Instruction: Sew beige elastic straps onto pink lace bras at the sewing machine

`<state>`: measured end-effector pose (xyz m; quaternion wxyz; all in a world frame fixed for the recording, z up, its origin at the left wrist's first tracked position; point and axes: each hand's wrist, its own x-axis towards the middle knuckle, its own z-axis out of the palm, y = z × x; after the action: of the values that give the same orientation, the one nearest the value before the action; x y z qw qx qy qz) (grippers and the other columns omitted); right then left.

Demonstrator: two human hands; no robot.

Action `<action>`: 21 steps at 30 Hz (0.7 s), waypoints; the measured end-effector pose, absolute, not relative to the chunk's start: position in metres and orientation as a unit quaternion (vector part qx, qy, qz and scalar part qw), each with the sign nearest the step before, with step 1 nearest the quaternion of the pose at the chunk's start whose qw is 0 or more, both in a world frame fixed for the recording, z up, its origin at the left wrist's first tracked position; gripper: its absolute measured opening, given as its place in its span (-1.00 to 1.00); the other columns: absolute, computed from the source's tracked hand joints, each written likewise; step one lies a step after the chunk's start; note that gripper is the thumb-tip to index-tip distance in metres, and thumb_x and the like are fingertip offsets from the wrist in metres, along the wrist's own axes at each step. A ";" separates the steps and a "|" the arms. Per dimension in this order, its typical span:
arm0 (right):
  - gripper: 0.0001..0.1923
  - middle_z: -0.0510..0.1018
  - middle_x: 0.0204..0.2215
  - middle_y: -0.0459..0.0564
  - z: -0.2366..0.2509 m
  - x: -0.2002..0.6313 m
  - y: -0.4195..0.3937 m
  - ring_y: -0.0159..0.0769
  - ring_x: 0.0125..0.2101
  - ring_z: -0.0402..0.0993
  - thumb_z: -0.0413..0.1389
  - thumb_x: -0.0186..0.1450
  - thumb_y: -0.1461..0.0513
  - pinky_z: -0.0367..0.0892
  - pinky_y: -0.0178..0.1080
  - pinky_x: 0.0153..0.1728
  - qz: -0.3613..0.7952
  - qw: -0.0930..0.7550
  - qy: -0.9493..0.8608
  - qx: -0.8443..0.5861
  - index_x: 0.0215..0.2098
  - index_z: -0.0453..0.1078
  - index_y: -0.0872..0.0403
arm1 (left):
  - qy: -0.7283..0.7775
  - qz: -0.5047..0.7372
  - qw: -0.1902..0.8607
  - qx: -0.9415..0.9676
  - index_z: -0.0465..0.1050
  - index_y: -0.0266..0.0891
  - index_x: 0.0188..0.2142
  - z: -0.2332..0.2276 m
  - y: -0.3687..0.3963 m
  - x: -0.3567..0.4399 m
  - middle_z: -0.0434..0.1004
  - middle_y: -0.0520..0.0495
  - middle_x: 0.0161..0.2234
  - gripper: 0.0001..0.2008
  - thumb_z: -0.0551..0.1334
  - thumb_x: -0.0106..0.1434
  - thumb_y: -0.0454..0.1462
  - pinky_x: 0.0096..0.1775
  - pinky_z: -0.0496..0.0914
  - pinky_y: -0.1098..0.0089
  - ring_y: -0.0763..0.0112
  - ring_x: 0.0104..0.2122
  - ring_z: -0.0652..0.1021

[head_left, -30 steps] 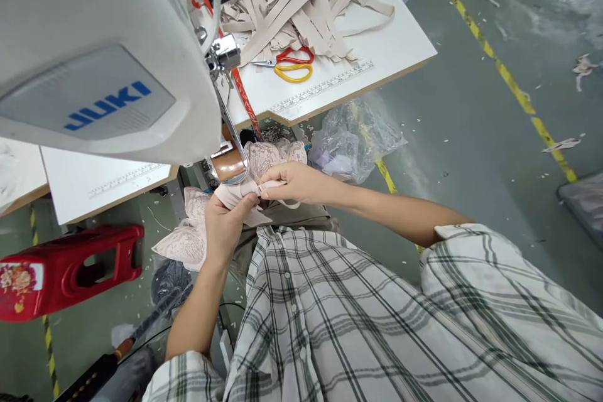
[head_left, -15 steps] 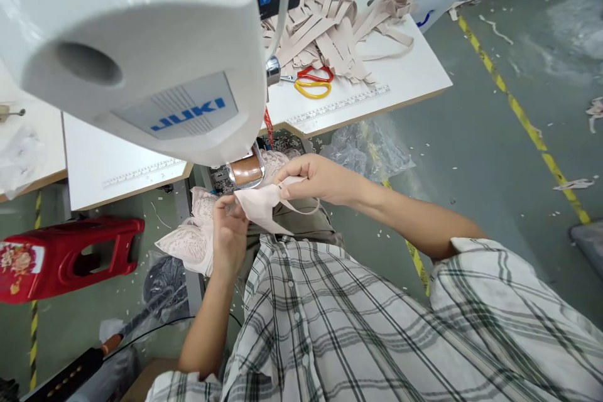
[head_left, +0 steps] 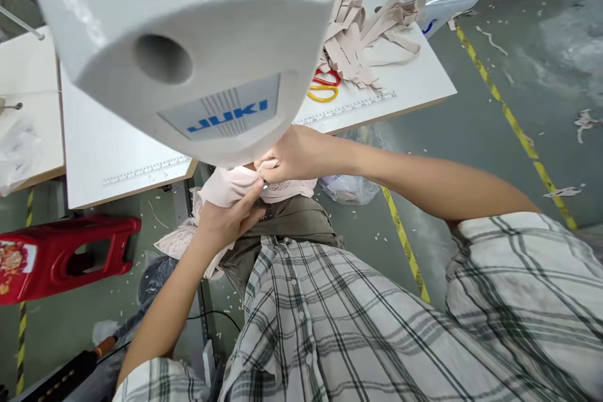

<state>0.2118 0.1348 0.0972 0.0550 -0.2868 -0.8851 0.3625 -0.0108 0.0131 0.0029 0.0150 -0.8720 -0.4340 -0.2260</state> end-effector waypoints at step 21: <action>-0.84 0.56 -0.21 -0.01 0.035 0.232 0.124 -0.19 -0.12 0.41 0.14 0.36 0.21 0.25 -0.10 -0.03 0.288 0.305 -0.864 -0.280 -0.25 0.59 -0.01 | -0.513 -0.258 -0.097 -0.813 0.14 -0.12 0.39 0.017 0.012 0.018 0.55 -0.23 0.13 -0.27 0.32 0.27 -0.26 0.12 0.44 0.17 0.08 0.07 0.59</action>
<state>0.2316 0.1243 0.0348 0.3047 -0.2798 -0.8637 0.2879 0.0183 0.0116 0.0165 -0.0973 -0.8128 -0.5134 -0.2575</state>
